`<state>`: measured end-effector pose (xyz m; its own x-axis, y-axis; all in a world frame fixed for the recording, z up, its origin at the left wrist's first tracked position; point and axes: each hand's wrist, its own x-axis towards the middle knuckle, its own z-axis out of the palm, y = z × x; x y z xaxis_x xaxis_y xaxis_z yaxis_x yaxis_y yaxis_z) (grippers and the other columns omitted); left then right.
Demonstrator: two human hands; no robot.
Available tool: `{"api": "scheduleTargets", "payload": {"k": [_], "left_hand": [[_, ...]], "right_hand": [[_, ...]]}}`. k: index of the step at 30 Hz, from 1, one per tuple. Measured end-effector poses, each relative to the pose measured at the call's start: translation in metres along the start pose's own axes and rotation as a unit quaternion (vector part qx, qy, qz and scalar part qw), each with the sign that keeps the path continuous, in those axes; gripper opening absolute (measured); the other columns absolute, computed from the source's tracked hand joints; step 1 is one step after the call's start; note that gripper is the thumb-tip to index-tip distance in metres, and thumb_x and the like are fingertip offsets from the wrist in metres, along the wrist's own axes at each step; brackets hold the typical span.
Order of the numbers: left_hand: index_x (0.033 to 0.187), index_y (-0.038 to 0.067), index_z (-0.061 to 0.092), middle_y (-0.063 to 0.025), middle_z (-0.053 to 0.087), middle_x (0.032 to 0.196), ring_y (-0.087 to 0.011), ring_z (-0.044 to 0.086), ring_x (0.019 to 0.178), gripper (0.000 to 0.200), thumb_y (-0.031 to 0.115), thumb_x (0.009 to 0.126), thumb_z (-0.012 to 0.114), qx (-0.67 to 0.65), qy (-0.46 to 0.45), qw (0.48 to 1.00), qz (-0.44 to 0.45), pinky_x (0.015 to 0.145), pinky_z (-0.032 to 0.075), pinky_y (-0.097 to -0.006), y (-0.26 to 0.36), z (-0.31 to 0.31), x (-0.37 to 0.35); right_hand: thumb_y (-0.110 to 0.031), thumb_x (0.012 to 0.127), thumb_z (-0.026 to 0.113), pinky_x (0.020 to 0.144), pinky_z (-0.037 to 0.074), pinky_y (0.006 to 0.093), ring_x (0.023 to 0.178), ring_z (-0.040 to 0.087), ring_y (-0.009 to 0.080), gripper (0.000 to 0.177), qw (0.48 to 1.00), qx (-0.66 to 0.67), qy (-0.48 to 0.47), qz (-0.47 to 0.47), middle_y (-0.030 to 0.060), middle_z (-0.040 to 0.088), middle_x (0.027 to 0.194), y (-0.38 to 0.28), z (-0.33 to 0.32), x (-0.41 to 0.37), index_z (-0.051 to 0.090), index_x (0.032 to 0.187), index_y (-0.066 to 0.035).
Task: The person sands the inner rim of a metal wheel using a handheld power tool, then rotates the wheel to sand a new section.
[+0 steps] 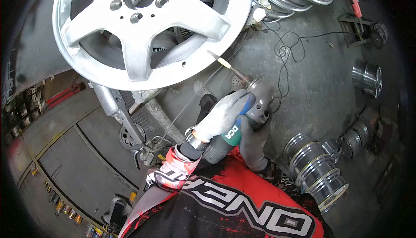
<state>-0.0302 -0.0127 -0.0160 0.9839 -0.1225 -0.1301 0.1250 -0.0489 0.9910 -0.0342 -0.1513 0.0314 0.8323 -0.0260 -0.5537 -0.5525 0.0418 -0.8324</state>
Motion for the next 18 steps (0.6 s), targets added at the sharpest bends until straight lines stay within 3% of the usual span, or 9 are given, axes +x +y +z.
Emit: {"api": "scheduleTargets", "payload": {"k": [1, 3, 5, 7, 9, 11, 15, 18], "left_hand": [[0.132, -0.005, 0.056, -0.0256, 0.063, 0.124, -0.0425, 0.062, 0.115, 0.039, 0.020, 0.103, 0.055, -0.042, 0.003, 0.998, -0.044, 0.098, 0.050, -0.0420, 0.005, -0.002, 0.001], [0.130, -0.005, 0.057, -0.0250, 0.063, 0.120, -0.0417, 0.062, 0.113, 0.037, 0.023, 0.105, 0.053, -0.073, 0.029, 0.994, -0.078, 0.096, 0.050, -0.0415, 0.007, 0.000, -0.017], [0.128, -0.005, 0.057, -0.0244, 0.064, 0.116, -0.0409, 0.063, 0.111, 0.037, 0.025, 0.107, 0.052, -0.103, 0.054, 0.987, -0.108, 0.095, 0.049, -0.0410, 0.008, -0.001, -0.021], [0.127, -0.005, 0.056, -0.0243, 0.063, 0.116, -0.0396, 0.063, 0.109, 0.038, 0.027, 0.108, 0.050, -0.156, 0.017, 0.981, -0.115, 0.093, 0.049, -0.0401, 0.014, -0.006, -0.018], [0.130, -0.006, 0.055, -0.0256, 0.062, 0.122, -0.0414, 0.062, 0.109, 0.040, 0.026, 0.107, 0.051, -0.126, 0.023, 0.987, -0.095, 0.094, 0.049, -0.0416, 0.013, -0.004, -0.013], [0.131, -0.008, 0.055, -0.0280, 0.059, 0.128, -0.0445, 0.061, 0.109, 0.039, 0.022, 0.105, 0.051, -0.020, 0.035, 0.999, 0.003, 0.096, 0.049, -0.0440, 0.002, 0.000, -0.013], [0.129, -0.009, 0.055, -0.0305, 0.057, 0.130, -0.0473, 0.060, 0.110, 0.038, 0.018, 0.104, 0.051, -0.086, 0.006, 0.994, -0.060, 0.097, 0.049, -0.0461, -0.015, 0.002, -0.031], [0.128, -0.009, 0.057, -0.0315, 0.057, 0.129, -0.0469, 0.060, 0.111, 0.037, 0.017, 0.102, 0.052, 0.023, 0.042, 0.999, 0.016, 0.097, 0.049, -0.0458, -0.014, 0.002, -0.033]], "right_hand": [[-0.008, 0.078, 0.083, 0.104, 0.050, 0.0386, 0.123, 0.059, 0.0267, 0.085, 1.000, 0.001, -0.001, 0.002, 0.0182, 0.055, 0.136, 0.002, 0.001, -0.002, 0.037, 0.148, 0.004], [-0.009, 0.078, 0.084, 0.102, 0.050, 0.0383, 0.121, 0.060, 0.0259, 0.084, 0.991, -0.125, -0.023, -0.032, 0.0178, 0.055, 0.135, 0.008, 0.000, -0.010, 0.038, 0.146, 0.004], [-0.010, 0.077, 0.085, 0.102, 0.050, 0.0385, 0.120, 0.061, 0.0255, 0.084, 0.994, -0.097, -0.047, -0.016, 0.0175, 0.055, 0.135, 0.023, -0.005, -0.010, 0.038, 0.146, 0.004], [-0.010, 0.077, 0.085, 0.101, 0.051, 0.0387, 0.118, 0.061, 0.0250, 0.084, 0.995, -0.071, -0.072, -0.001, 0.0172, 0.056, 0.134, 0.020, -0.001, -0.010, 0.038, 0.145, 0.005], [-0.010, 0.075, 0.086, 0.103, 0.049, 0.0400, 0.119, 0.061, 0.0256, 0.088, 0.996, -0.086, -0.004, -0.009, 0.0175, 0.055, 0.134, 0.007, 0.003, -0.011, 0.036, 0.145, 0.005], [-0.011, 0.075, 0.086, 0.104, 0.049, 0.0401, 0.120, 0.061, 0.0260, 0.089, 0.997, -0.079, -0.002, -0.026, 0.0180, 0.055, 0.135, 0.001, 0.004, -0.011, 0.036, 0.146, 0.005], [-0.011, 0.075, 0.087, 0.105, 0.049, 0.0389, 0.124, 0.060, 0.0257, 0.090, 0.987, -0.128, -0.045, -0.084, 0.0188, 0.055, 0.136, 0.014, -0.003, -0.015, 0.035, 0.148, 0.005], [-0.009, 0.077, 0.086, 0.105, 0.049, 0.0381, 0.124, 0.059, 0.0248, 0.088, 0.988, -0.125, -0.049, -0.081, 0.0182, 0.054, 0.137, 0.013, -0.003, -0.013, 0.035, 0.147, 0.005]]}}
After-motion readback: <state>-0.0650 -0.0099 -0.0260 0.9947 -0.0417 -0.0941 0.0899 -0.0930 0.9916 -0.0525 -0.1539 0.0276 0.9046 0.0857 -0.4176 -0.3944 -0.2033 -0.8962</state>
